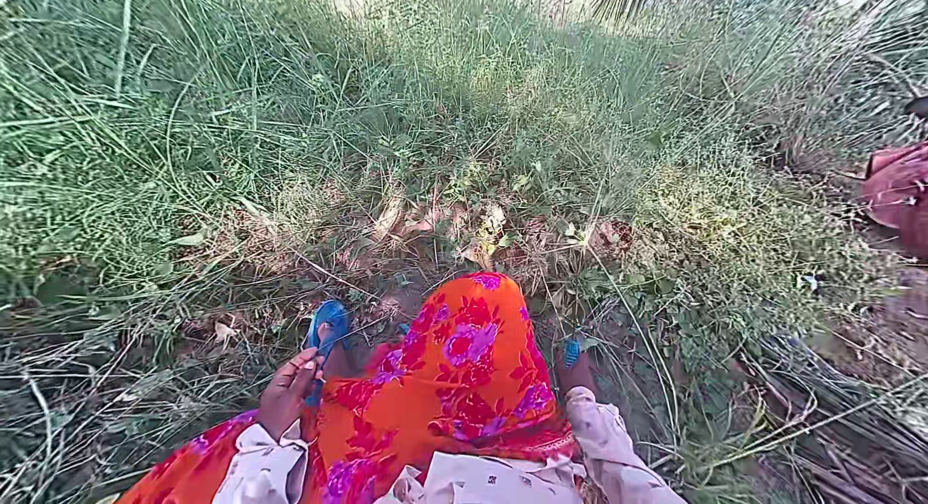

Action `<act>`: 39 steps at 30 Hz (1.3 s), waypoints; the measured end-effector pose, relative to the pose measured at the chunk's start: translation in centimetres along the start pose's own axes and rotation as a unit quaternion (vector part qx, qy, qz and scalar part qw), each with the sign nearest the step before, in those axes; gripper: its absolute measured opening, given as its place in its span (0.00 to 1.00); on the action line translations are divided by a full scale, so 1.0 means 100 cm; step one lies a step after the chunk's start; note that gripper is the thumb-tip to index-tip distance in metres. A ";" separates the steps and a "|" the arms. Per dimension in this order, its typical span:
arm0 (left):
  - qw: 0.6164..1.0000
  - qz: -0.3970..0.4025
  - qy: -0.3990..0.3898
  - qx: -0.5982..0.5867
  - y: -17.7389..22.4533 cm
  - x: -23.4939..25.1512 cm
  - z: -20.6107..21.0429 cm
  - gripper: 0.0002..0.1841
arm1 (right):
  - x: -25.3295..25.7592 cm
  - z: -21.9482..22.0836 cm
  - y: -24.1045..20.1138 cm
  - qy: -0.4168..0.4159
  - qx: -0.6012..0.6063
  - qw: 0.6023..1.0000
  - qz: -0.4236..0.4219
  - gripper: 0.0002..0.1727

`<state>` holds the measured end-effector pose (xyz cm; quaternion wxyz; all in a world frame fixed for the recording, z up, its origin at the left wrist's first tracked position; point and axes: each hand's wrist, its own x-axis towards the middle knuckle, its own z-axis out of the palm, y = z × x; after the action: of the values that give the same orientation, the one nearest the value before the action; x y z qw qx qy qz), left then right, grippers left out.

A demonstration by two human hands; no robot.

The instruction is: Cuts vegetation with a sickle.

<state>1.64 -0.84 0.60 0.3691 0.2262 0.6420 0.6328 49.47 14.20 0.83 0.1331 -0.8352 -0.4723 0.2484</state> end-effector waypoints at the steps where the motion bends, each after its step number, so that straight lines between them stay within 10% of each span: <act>1: 1.000 -0.003 -0.006 0.005 0.002 0.001 0.002 0.17 | -0.015 -0.002 0.008 0.000 0.017 1.000 -0.002 0.42; 16: 1.000 0.023 -0.018 -0.011 -0.012 0.000 -0.006 0.18 | -0.042 -0.004 -0.072 -0.015 0.032 0.994 -0.101 0.38; 21: 1.000 0.022 -0.009 -0.004 -0.012 0.001 -0.004 0.17 | 0.015 -0.028 -0.110 0.060 0.029 0.985 -0.158 0.36; 26: 1.000 0.016 0.004 -0.017 -0.011 0.001 -0.003 0.17 | 0.102 -0.053 -0.161 0.047 0.058 0.996 -0.046 0.37; 32: 1.000 0.008 0.008 0.000 -0.005 -0.001 -0.005 0.17 | 0.134 0.014 -0.119 0.012 0.032 0.999 0.021 0.38; 39: 1.000 0.002 -0.008 0.004 0.002 0.000 0.000 0.16 | 0.020 0.054 -0.015 -0.089 0.090 0.992 0.013 0.37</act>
<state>1.55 -0.80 0.79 0.3721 0.2335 0.6414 0.6290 46.36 16.65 -3.58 0.1621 -0.8001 -0.4475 0.3652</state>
